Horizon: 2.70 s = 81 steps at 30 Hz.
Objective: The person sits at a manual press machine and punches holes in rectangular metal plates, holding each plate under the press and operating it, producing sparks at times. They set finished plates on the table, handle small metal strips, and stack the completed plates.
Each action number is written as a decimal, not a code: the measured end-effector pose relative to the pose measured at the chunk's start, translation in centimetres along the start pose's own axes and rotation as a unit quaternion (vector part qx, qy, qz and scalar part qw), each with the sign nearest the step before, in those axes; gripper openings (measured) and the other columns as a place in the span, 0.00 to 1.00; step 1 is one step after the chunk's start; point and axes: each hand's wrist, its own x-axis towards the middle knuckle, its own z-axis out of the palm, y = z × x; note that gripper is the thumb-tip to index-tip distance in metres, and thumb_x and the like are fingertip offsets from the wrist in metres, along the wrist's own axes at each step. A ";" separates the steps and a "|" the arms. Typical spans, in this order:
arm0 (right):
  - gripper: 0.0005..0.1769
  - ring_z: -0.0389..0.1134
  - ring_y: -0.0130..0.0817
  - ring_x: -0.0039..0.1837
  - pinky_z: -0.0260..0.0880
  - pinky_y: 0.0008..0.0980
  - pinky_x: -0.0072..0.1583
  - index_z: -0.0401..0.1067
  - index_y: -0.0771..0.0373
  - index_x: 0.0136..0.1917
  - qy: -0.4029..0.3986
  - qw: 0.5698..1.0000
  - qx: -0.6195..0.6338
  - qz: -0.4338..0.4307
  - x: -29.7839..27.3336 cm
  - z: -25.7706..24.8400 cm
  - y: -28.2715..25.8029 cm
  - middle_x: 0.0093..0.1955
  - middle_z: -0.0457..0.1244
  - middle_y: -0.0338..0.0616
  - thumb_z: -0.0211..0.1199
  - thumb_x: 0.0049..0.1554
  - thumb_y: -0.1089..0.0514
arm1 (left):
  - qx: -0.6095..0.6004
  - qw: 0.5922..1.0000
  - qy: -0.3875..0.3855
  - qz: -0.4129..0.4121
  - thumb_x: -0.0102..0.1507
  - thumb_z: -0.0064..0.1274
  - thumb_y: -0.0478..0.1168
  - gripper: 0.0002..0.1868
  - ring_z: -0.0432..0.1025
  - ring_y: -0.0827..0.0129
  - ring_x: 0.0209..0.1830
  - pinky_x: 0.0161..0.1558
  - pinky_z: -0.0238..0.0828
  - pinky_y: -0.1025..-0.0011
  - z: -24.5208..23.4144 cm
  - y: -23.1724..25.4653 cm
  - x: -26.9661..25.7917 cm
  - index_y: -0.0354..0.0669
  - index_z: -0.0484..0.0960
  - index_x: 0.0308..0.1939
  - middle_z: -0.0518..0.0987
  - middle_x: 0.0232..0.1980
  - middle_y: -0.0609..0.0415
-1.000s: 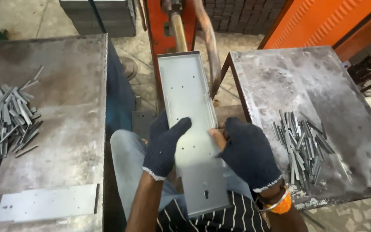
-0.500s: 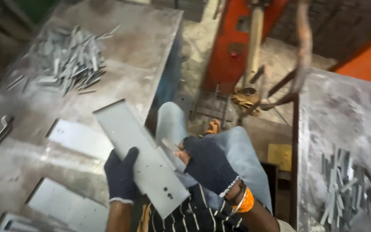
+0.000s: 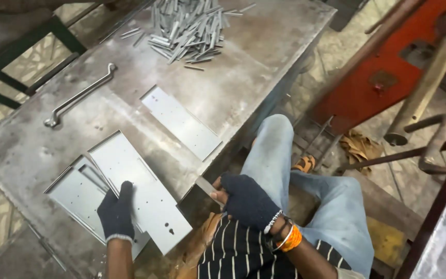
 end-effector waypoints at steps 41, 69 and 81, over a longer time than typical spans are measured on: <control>0.14 0.73 0.27 0.34 0.73 0.28 0.32 0.73 0.70 0.50 0.132 0.974 0.162 0.087 -0.2 -5.3 4.3 0.34 0.66 0.45 0.63 0.60 0.55 | 0.463 0.644 -0.266 0.548 0.42 0.73 0.66 0.49 0.71 0.48 0.56 0.65 0.60 0.45 25.8 18.5 7.2 0.38 0.73 0.55 0.76 0.51 0.41; 0.23 0.69 0.56 0.44 0.67 0.47 0.45 0.71 0.68 0.42 0.652 0.669 -0.150 0.324 -28.9 -8.8 26.4 0.38 0.67 0.57 0.74 0.52 0.46 | -0.011 0.678 -0.686 -0.265 0.59 0.60 0.39 0.22 0.80 0.61 0.37 0.41 0.79 0.64 36.0 12.8 -23.3 0.33 0.80 0.55 0.85 0.43 0.48; 0.09 0.71 0.56 0.44 0.69 0.55 0.47 0.75 0.55 0.41 0.632 0.516 -0.238 0.527 -34.3 -3.2 32.5 0.38 0.69 0.51 0.64 0.52 0.49 | -0.002 0.640 -0.739 -0.212 0.61 0.58 0.38 0.20 0.79 0.60 0.37 0.40 0.78 0.64 37.2 9.7 -30.1 0.28 0.81 0.53 0.84 0.44 0.45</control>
